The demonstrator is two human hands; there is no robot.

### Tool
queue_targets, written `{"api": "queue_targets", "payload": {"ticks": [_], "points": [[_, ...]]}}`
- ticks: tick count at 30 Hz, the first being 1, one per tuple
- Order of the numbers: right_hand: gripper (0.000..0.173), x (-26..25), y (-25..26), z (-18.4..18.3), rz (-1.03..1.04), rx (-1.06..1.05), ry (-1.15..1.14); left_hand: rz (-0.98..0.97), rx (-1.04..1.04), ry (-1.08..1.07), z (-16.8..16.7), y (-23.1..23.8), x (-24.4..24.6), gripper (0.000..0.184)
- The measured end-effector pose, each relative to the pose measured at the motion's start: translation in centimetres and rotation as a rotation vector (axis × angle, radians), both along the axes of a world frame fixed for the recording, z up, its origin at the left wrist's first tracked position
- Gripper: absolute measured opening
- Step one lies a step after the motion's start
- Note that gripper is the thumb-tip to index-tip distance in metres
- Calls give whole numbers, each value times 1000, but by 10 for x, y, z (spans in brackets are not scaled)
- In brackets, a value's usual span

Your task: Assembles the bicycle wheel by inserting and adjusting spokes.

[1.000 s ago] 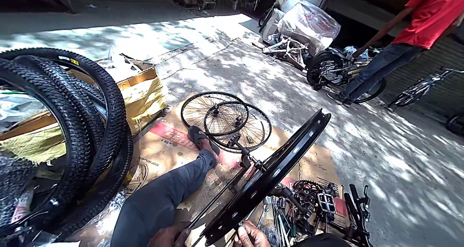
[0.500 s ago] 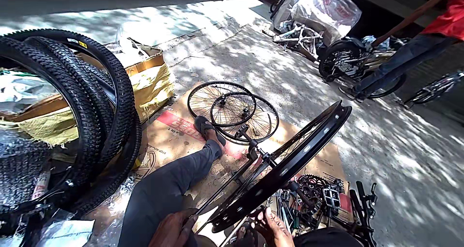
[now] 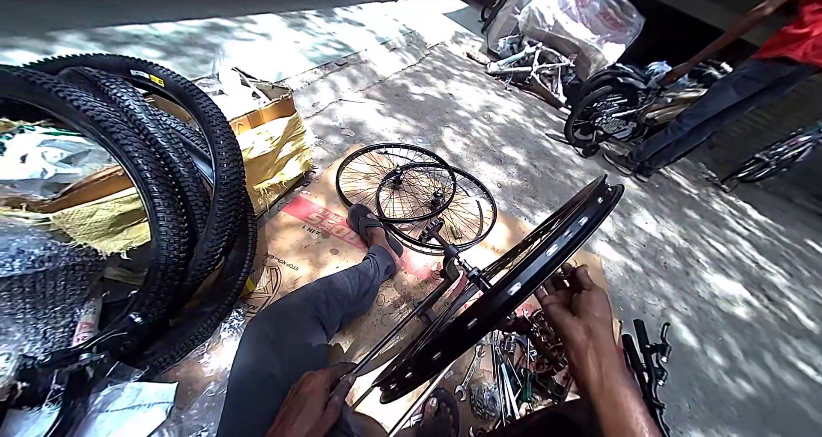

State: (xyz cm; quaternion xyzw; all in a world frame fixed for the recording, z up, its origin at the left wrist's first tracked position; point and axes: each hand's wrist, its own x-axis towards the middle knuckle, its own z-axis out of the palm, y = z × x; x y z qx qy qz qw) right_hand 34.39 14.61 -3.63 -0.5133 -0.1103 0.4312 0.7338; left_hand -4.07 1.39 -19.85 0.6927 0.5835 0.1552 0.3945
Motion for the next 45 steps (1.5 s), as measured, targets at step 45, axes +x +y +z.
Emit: {"api": "queue_targets", "payload": {"ticks": [45], "points": [[36,-6,-5,-287,250,-495,77,18,361,-140,45,-20,35,58]]}}
